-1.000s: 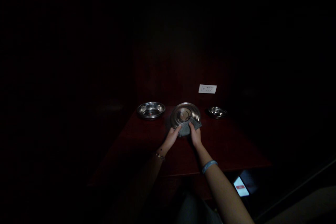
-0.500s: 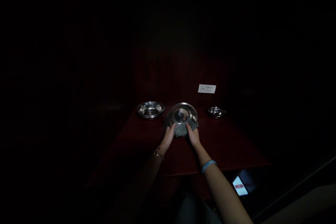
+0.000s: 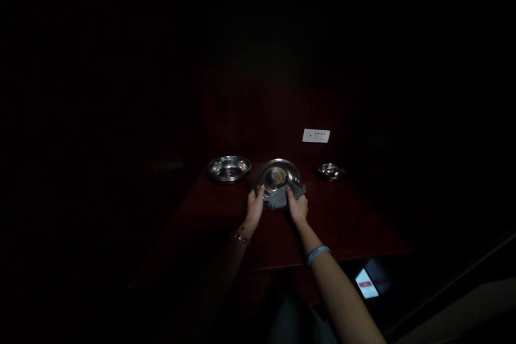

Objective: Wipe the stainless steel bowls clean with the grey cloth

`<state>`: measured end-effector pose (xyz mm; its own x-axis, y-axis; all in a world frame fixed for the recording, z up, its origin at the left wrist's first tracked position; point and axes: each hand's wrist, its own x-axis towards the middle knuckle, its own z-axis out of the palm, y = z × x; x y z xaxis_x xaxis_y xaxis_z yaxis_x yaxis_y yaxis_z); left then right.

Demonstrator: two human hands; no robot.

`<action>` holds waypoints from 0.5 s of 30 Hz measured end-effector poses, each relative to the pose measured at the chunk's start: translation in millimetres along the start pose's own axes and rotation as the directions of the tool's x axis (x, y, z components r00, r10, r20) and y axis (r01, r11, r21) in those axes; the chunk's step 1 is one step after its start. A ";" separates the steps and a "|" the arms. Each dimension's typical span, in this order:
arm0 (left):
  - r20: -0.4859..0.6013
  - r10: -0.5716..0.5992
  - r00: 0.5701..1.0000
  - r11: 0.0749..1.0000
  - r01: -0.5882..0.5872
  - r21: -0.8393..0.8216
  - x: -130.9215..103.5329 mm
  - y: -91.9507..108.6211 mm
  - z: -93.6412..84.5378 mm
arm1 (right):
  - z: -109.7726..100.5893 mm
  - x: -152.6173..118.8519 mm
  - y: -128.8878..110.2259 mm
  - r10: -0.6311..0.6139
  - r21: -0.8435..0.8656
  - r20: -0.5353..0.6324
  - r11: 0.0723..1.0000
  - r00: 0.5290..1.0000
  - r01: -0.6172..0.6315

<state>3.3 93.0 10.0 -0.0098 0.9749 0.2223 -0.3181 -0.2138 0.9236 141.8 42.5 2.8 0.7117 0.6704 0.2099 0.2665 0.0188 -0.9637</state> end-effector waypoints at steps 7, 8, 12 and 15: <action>0.036 0.065 0.997 0.998 -0.064 -0.021 0.0 2.0 2.7 | 2.4 0.6 -3.4 -0.154 0.154 0.060 0.978 0.986 0.143; 0.051 0.046 0.998 0.999 -0.044 -0.027 0.4 0.7 3.5 | 2.9 1.1 -3.2 -0.154 0.168 0.060 0.976 0.986 0.142; 0.111 -0.135 0.985 0.989 0.140 -0.039 1.1 -5.4 5.3 | 3.8 2.1 -1.8 -0.136 0.213 0.044 0.969 0.990 0.123; 0.059 -0.259 0.964 0.965 0.261 -0.037 0.6 -7.8 4.7 | 3.9 2.0 -1.4 -0.137 0.220 0.045 0.968 0.990 0.123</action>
<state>10.3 95.0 4.4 0.1288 0.9917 -0.0064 -0.3447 0.0508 0.9373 140.4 46.6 3.8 0.6383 0.6946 0.3318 0.2027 0.2642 -0.9429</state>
